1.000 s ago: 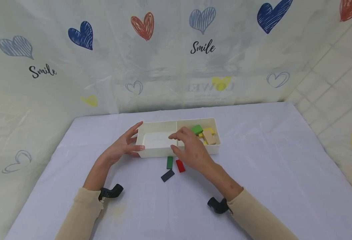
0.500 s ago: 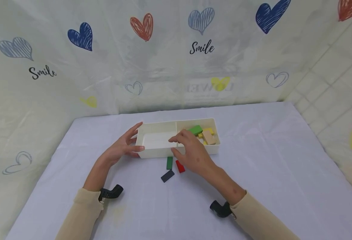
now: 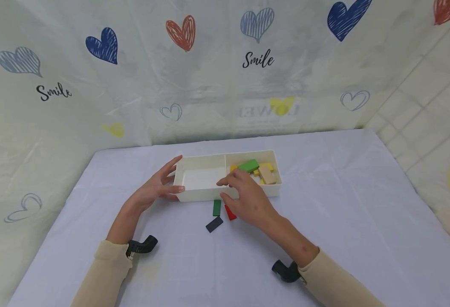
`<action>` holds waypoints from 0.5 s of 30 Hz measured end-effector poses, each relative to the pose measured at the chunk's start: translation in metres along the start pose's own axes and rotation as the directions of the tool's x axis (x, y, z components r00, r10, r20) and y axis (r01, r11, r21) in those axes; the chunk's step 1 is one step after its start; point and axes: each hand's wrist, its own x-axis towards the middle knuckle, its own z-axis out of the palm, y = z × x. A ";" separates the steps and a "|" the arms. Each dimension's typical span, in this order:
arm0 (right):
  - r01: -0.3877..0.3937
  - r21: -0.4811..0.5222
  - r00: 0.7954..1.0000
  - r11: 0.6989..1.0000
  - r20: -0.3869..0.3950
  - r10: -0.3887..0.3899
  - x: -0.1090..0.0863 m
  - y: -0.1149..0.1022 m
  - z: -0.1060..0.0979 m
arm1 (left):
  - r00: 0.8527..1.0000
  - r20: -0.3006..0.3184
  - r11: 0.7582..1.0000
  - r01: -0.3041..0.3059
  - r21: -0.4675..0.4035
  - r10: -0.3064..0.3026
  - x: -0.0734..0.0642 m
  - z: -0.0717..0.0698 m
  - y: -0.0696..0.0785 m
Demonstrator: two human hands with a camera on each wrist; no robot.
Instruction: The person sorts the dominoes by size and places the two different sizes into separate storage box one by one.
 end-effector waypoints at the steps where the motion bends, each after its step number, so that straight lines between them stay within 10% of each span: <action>1: 0.000 0.001 1.000 1.000 0.003 0.000 -0.001 0.000 0.000 | 1.000 0.000 1.000 0.000 0.000 0.000 0.000 0.000 0.000; 15: -0.004 0.011 1.000 1.000 0.017 0.004 -0.007 -0.001 -0.001 | 1.000 0.005 1.000 -0.001 0.001 0.001 -0.002 0.001 0.002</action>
